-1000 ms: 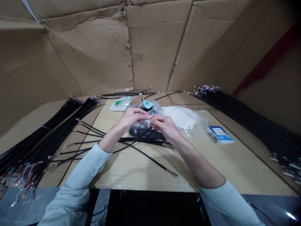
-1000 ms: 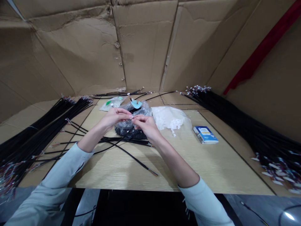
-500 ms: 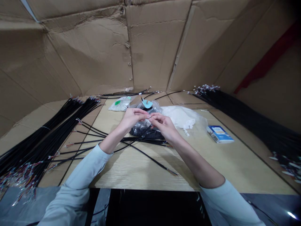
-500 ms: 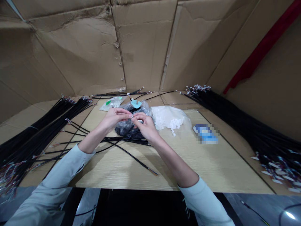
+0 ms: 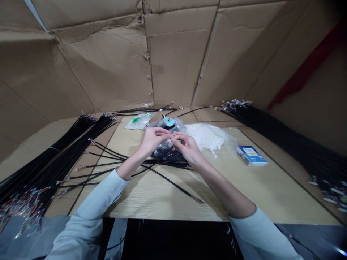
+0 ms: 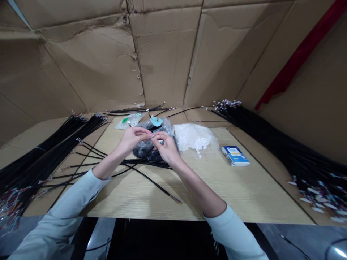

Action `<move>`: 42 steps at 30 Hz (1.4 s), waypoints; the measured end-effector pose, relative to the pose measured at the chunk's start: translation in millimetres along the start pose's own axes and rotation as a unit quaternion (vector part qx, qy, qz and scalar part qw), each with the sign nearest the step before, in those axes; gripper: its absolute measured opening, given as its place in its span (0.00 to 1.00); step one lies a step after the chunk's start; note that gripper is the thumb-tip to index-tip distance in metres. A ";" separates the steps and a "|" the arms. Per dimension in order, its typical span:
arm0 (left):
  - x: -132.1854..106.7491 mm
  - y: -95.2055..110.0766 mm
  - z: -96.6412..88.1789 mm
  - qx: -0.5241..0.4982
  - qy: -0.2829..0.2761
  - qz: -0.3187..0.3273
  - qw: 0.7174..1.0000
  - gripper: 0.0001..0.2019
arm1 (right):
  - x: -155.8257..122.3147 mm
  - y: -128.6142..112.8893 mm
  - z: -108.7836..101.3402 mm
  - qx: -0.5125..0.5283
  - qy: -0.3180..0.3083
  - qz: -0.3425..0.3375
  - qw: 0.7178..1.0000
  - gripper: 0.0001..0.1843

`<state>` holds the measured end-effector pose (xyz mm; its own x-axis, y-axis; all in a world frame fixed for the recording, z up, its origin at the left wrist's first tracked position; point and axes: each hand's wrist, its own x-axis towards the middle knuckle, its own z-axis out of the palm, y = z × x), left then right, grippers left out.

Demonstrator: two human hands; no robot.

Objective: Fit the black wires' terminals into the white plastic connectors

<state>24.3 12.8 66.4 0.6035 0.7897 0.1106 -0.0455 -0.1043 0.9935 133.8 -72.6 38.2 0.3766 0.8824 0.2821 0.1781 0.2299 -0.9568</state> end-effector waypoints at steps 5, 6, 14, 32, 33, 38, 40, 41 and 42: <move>0.9 1.4 -1.3 -0.011 -0.018 -0.014 1.000 0.10 | 1.4 0.6 -0.8 -0.025 0.002 -0.004 1.000 0.16; 0.9 1.8 -1.7 -0.010 -0.024 -0.017 1.000 0.10 | 1.6 0.4 -1.1 -0.033 0.005 -0.007 0.999 0.16; 2.3 3.5 -9.6 0.007 -0.062 -0.022 0.998 0.14 | 1.4 -1.9 -2.1 -0.073 0.038 -0.022 0.996 0.15; 4.7 16.6 -25.3 0.084 -0.128 -0.033 0.988 0.14 | 4.3 -5.1 -13.5 -0.203 0.042 -0.129 0.970 0.14; 5.4 15.5 -25.2 0.081 -0.132 -0.034 0.987 0.14 | 3.4 -6.1 -13.4 -0.226 0.038 -0.142 0.963 0.14; 6.4 14.3 -24.5 0.088 -0.134 -0.030 0.987 0.14 | 1.3 -8.1 -13.4 -0.264 0.063 -0.175 0.946 0.12; 6.0 14.8 -24.6 0.094 -0.130 -0.026 0.987 0.14 | 1.3 -7.6 -13.5 -0.246 0.083 -0.181 0.949 0.11; 5.9 14.8 -24.7 0.094 -0.129 -0.025 0.987 0.14 | 1.6 -7.1 -13.5 -0.230 0.087 -0.176 0.953 0.10; 5.8 14.8 -24.8 0.093 -0.128 -0.026 0.987 0.14 | 2.1 -6.6 -13.6 -0.209 0.087 -0.162 0.960 0.10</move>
<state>7.4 30.9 82.4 0.7840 0.6202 0.0260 0.1228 -0.1959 0.9729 145.8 -77.9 46.0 0.3799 0.7023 0.6020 0.6474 0.2630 -0.7154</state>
